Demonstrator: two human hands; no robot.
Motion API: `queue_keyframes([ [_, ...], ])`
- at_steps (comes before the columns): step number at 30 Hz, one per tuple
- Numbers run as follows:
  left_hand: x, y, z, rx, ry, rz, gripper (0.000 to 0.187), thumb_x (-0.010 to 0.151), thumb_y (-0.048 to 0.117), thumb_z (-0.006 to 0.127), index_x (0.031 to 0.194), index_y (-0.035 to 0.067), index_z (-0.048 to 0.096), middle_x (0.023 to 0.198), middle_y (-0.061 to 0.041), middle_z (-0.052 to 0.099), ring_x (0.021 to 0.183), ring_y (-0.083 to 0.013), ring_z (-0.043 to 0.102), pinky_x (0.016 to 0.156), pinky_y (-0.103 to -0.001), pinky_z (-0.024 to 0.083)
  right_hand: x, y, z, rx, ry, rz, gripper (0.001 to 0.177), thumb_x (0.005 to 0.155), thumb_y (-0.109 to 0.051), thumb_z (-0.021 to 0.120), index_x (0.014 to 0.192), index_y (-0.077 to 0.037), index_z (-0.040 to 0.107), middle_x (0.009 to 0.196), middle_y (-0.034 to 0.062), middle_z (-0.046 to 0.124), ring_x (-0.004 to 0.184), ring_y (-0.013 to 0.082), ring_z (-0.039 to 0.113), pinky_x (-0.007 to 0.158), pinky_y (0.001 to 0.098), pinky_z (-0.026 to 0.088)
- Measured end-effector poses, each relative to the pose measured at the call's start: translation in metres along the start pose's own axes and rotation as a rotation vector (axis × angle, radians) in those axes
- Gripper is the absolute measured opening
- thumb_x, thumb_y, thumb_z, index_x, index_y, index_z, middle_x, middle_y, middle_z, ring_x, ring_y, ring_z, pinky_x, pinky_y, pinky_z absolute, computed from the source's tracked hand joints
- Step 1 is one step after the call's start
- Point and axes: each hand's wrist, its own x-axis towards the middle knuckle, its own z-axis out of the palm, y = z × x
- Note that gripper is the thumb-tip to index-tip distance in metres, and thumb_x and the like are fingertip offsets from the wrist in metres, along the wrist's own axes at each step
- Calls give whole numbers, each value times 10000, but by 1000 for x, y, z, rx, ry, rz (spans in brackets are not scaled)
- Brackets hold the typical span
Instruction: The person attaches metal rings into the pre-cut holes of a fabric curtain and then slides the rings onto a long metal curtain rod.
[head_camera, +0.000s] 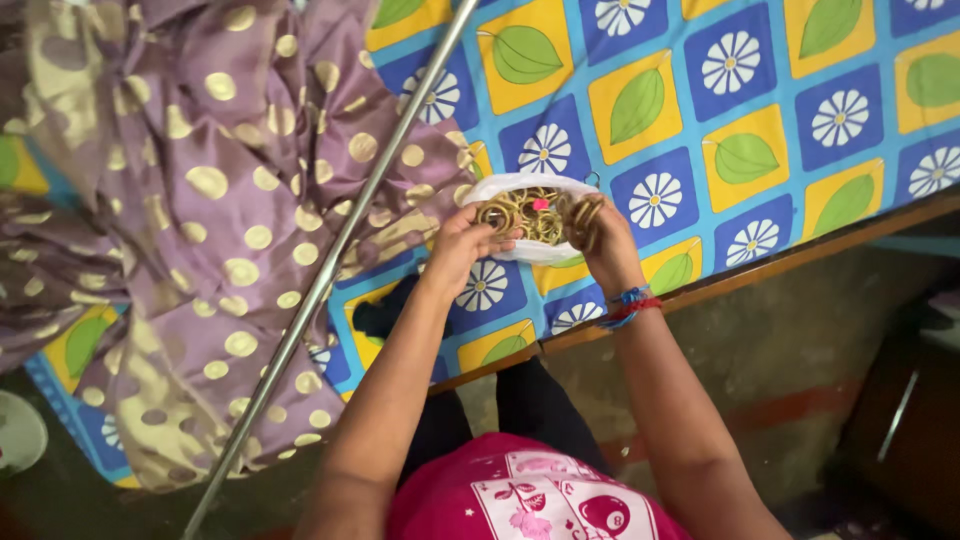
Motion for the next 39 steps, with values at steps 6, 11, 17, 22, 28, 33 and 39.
queue_keyframes([
  [6,-82,39,8,76,138,-14,284,999,22,502,1265,-36,584,1068,-115,735,938,-219,762,813,-362,648,-50,-32,86,185,-121,221,395,856,-104,456,1230,-77,580,1033,99,678,791,222,627,566,281,455],
  [11,-151,30,-13,199,285,75,274,1015,48,521,1249,0,656,932,-78,713,765,-155,705,688,-301,612,-80,-26,136,189,-295,324,402,863,-174,507,1206,3,621,1000,128,695,757,229,636,531,307,470],
  [17,-234,1,-35,197,483,107,260,982,28,542,1217,25,650,894,-93,727,655,-138,680,546,-279,572,-75,44,156,-190,-639,490,284,981,-131,657,1177,72,619,981,155,674,801,221,628,661,366,559],
  [22,-292,-1,-79,-1,591,224,271,975,46,554,1224,53,660,911,-78,722,645,-124,680,537,-267,584,-99,100,244,-286,-767,664,297,978,-206,645,1180,9,609,999,155,693,838,251,696,663,378,616],
  [28,-331,22,-161,317,670,297,294,945,44,620,1195,135,745,928,-61,745,607,-145,620,507,-291,527,-131,177,337,-446,-791,626,224,1004,-108,644,1170,22,569,1082,136,664,938,236,691,762,383,632],
  [33,-363,82,-241,908,717,552,162,940,39,661,1082,92,717,927,-121,751,779,-265,731,722,-395,581,-159,235,432,-633,-433,563,431,850,-91,582,1250,-244,539,1015,98,715,811,238,721,671,385,633],
  [39,-417,169,-314,1240,632,523,439,743,20,724,1175,63,657,1109,-184,612,870,-386,693,731,-454,571,-143,310,498,-175,-622,712,353,1084,-246,647,1327,1,582,1025,124,686,824,223,680,662,367,589],
])
